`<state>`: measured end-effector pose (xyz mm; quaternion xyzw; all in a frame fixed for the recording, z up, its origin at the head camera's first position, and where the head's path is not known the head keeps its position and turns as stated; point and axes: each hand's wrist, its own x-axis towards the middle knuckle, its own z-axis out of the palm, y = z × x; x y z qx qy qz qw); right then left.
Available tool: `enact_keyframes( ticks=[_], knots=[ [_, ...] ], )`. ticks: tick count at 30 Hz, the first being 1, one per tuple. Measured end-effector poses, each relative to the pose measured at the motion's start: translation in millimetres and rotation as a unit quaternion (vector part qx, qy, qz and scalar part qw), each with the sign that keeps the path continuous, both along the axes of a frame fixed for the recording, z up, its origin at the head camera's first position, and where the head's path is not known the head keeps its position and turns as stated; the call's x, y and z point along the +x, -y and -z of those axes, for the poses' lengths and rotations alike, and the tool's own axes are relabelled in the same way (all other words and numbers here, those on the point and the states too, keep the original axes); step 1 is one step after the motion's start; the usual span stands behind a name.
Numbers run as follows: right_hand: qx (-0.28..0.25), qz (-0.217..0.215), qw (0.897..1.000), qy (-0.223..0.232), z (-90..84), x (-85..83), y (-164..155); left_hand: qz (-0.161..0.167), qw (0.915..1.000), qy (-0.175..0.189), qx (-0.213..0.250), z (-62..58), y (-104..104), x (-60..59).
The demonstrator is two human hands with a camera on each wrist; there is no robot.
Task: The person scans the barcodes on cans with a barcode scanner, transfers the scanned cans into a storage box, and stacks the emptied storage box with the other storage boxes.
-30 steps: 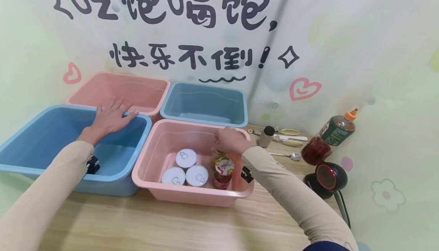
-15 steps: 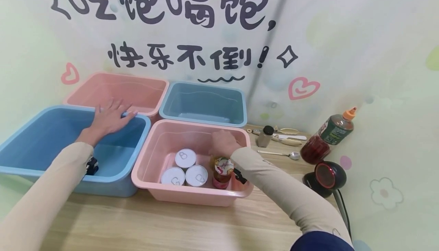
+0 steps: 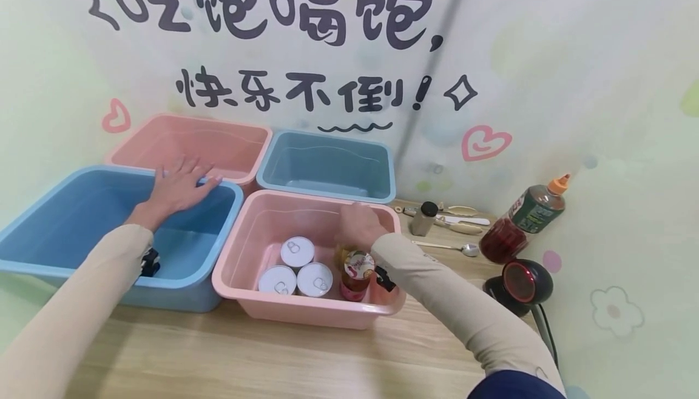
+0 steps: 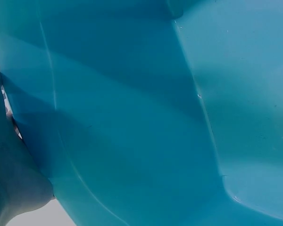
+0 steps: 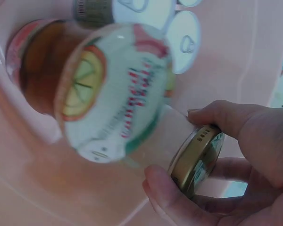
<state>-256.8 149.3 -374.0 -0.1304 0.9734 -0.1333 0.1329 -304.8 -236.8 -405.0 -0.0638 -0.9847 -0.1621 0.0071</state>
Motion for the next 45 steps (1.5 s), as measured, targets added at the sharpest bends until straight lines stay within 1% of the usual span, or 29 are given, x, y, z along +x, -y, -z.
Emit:
enact_keyframes(
  ticks=[5,7,12,14,18,23,27,31,35,38,41,45],
  knots=[
    [-0.002,-0.012,1.0,-0.007,-18.1,-1.2,0.4,-0.001,1.0,-0.003,-0.005,-0.5,0.5,0.3],
    [0.006,-0.012,1.0,-0.013,-26.2,-1.5,0.5,-0.001,1.0,-0.006,-0.004,0.2,0.8,-0.1],
    [0.017,-0.039,0.998,-0.048,-46.8,-2.6,-3.8,-0.001,1.0,-0.006,-0.001,1.2,1.5,-0.1],
    [0.014,-0.054,0.997,-0.059,-55.9,-2.6,-7.1,-0.001,1.0,-0.007,0.0,0.8,1.5,0.6],
    [-0.005,-0.069,0.996,-0.057,-74.8,-0.7,-15.6,0.0,1.0,-0.007,-0.005,0.5,1.4,1.1],
    [-0.018,-0.086,0.994,-0.068,-94.9,1.9,-30.9,0.003,1.0,0.0,-0.004,-0.6,-0.6,1.2],
    [-0.027,-0.081,0.994,-0.071,-107.7,4.3,-44.3,0.002,1.0,0.0,-0.004,-0.7,-1.5,0.9],
    [-0.034,-0.066,0.995,-0.066,-120.4,8.8,-59.7,0.001,1.0,-0.001,-0.004,-0.1,-1.9,1.1],
    [-0.049,-0.043,0.996,-0.055,-135.7,16.2,-77.2,0.001,1.0,0.001,-0.005,-0.4,-1.5,2.0],
    [-0.062,-0.036,0.996,-0.053,-145.4,22.2,-91.7,0.002,1.0,0.001,-0.005,-0.8,-1.4,2.2],
    [-0.071,-0.035,0.995,-0.057,-151.4,26.3,-107.5,0.002,1.0,0.001,-0.007,-0.8,-1.7,2.2],
    [-0.073,-0.036,0.995,-0.064,-154.4,30.9,-129.5,0.001,1.0,-0.001,-0.009,-0.3,-1.5,1.1]
  ],
)
